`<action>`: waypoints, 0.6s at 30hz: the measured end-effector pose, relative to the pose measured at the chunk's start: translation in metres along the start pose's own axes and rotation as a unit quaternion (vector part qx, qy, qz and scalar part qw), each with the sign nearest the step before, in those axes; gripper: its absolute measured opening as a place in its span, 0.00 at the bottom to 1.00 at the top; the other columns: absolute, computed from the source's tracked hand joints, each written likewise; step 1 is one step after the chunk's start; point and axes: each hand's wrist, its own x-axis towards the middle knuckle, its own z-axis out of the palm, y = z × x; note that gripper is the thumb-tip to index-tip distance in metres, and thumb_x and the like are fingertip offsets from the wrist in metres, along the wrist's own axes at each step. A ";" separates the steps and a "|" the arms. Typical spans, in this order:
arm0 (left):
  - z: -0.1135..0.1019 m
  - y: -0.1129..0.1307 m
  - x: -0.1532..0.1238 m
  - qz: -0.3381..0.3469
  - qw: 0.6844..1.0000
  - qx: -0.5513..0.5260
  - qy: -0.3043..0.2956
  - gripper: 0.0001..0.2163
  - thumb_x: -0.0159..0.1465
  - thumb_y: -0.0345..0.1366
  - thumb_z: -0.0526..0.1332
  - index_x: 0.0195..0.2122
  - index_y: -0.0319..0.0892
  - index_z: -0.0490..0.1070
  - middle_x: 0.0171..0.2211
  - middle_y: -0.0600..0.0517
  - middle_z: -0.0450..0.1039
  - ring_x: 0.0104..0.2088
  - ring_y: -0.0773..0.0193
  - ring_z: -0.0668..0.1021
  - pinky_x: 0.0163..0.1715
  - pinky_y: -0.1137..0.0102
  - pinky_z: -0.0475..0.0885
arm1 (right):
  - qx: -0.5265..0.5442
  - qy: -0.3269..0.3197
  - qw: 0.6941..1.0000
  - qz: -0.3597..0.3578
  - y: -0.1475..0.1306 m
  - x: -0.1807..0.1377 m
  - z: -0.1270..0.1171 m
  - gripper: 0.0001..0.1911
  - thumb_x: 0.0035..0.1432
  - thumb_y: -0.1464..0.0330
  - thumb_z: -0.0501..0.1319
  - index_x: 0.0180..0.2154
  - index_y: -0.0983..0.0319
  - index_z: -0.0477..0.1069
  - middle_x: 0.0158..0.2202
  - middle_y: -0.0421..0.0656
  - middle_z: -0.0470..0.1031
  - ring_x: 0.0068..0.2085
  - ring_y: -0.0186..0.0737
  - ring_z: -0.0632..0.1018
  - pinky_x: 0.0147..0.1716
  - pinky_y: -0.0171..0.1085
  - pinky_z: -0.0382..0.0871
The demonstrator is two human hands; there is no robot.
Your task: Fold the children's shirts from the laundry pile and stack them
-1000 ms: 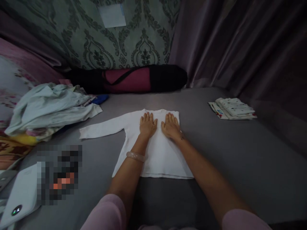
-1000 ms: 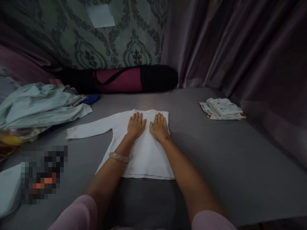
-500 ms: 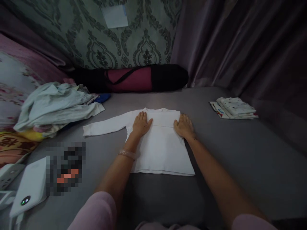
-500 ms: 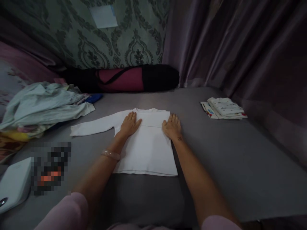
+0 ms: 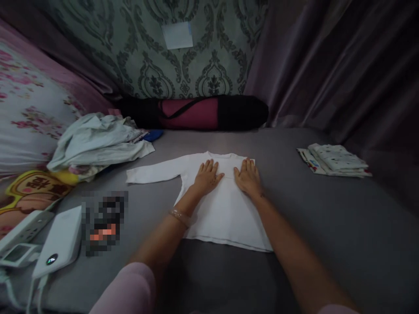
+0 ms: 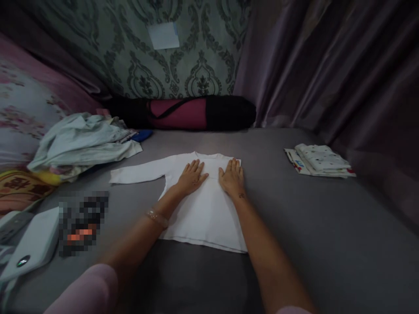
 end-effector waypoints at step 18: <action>-0.052 -0.169 -0.099 -0.471 0.853 -0.023 0.225 0.16 0.64 0.36 0.53 0.49 0.31 0.67 0.50 0.31 0.69 0.55 0.43 0.69 0.54 0.53 0.64 | -0.020 -0.085 0.987 -0.134 -0.046 -0.002 -0.004 0.34 0.68 0.59 0.37 0.68 0.71 0.45 0.70 0.51 0.42 0.70 0.47 0.46 0.66 0.49 0.39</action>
